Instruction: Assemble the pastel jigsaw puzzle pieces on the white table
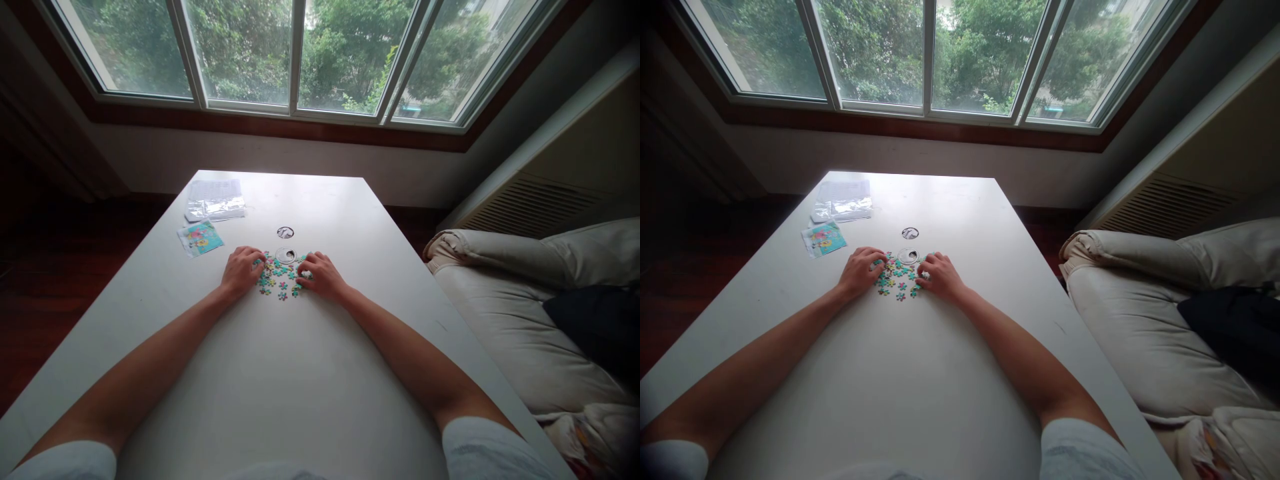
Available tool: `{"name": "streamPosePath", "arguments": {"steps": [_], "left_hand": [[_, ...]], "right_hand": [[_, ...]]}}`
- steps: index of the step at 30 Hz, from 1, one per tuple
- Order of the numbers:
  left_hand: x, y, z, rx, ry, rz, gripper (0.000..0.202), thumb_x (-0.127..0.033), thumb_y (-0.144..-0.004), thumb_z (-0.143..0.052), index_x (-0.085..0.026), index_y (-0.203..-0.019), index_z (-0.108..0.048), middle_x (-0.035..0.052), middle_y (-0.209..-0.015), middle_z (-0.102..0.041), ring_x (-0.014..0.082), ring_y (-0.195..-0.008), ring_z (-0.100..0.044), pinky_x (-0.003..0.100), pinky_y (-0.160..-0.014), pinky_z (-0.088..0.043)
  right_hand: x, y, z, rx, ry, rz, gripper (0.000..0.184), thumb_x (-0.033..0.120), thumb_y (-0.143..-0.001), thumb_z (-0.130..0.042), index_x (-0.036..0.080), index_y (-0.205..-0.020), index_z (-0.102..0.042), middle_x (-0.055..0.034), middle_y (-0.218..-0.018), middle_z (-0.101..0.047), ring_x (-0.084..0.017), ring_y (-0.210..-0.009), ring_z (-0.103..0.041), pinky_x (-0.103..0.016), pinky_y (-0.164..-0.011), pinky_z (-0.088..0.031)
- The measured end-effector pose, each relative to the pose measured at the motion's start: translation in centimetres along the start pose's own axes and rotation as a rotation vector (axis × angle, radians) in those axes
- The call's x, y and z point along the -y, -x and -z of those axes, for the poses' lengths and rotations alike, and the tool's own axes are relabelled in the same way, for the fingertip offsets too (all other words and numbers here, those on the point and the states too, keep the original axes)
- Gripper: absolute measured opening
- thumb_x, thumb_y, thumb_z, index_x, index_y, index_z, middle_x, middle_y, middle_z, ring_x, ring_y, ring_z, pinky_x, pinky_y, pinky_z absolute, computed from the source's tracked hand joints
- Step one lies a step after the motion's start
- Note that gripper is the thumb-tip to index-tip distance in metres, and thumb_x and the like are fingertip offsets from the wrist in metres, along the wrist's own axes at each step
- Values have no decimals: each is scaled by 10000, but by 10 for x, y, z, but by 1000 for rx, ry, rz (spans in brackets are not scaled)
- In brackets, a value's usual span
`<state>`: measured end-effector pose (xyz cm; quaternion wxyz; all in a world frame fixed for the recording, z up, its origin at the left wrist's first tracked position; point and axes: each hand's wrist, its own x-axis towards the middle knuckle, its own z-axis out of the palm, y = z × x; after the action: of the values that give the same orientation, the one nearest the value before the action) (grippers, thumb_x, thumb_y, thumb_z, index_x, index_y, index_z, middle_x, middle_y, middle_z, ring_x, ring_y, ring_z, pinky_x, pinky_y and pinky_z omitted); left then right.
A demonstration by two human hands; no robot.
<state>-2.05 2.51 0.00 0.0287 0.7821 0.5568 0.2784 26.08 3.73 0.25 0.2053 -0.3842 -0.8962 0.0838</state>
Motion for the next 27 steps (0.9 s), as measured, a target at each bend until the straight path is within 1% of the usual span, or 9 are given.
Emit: {"name": "streamPosePath", "arguments": {"steps": [4,10,15,18,20,23,27], "left_hand": [[1,0,-2,-20,-12,12,188,-304,-911,-574,-253,-968,-746,49,-1149,-709,277,-1186,-545,467,-1065,-425],[3,1,-2,-32,-6,15,241,-310,-910,-572,-246,-1070,-740,62,-1182,-707,285,-1205,-541,481,-1078,-420],[2,2,-2,-4,16,-27,228,-282,-919,-547,-251,-994,-761,37,-1183,-721,281,-1238,-523,484,-1103,-402],[1,3,-1,-1,29,-48,234,-269,-919,-543,-253,-995,-764,30,-1184,-724,284,-1247,-515,489,-1101,-407],[0,3,-1,12,41,-66,238,-270,-922,-543,-255,-1006,-765,29,-1200,-720,287,-1256,-510,493,-1103,-411],[1,3,-1,25,55,-86,253,-270,-928,-538,-257,-1056,-756,34,-1232,-709,285,-1269,-506,498,-1112,-411],[4,3,-4,36,36,-70,311,-276,-939,-522,-245,-1186,-710,47,-1296,-682,280,-1295,-495,494,-1128,-406]], "right_hand": [[-2,1,-2,-5,-18,1,143,366,-884,-720,238,-943,-700,-62,-1039,-626,-236,-1027,-502,-365,-924,-369],[0,3,1,-32,30,-36,198,373,-882,-709,240,-1027,-688,-67,-1044,-631,-245,-1037,-508,-369,-926,-378],[4,3,4,-26,77,-51,184,389,-894,-691,240,-1002,-697,-73,-1055,-633,-251,-1043,-508,-377,-929,-375],[6,2,5,-9,82,-53,159,383,-904,-677,242,-972,-704,-70,-1037,-636,-246,-1029,-510,-374,-916,-376],[7,2,6,-7,78,-56,164,376,-905,-675,244,-998,-707,-68,-1034,-640,-244,-1023,-511,-372,-911,-378],[7,2,5,-11,76,-61,181,376,-897,-686,244,-1020,-710,-70,-1037,-642,-244,-1026,-507,-375,-918,-376],[6,1,4,-8,73,-56,165,385,-900,-689,244,-980,-716,-66,-1026,-637,-241,-1028,-505,-372,-924,-373]]}}
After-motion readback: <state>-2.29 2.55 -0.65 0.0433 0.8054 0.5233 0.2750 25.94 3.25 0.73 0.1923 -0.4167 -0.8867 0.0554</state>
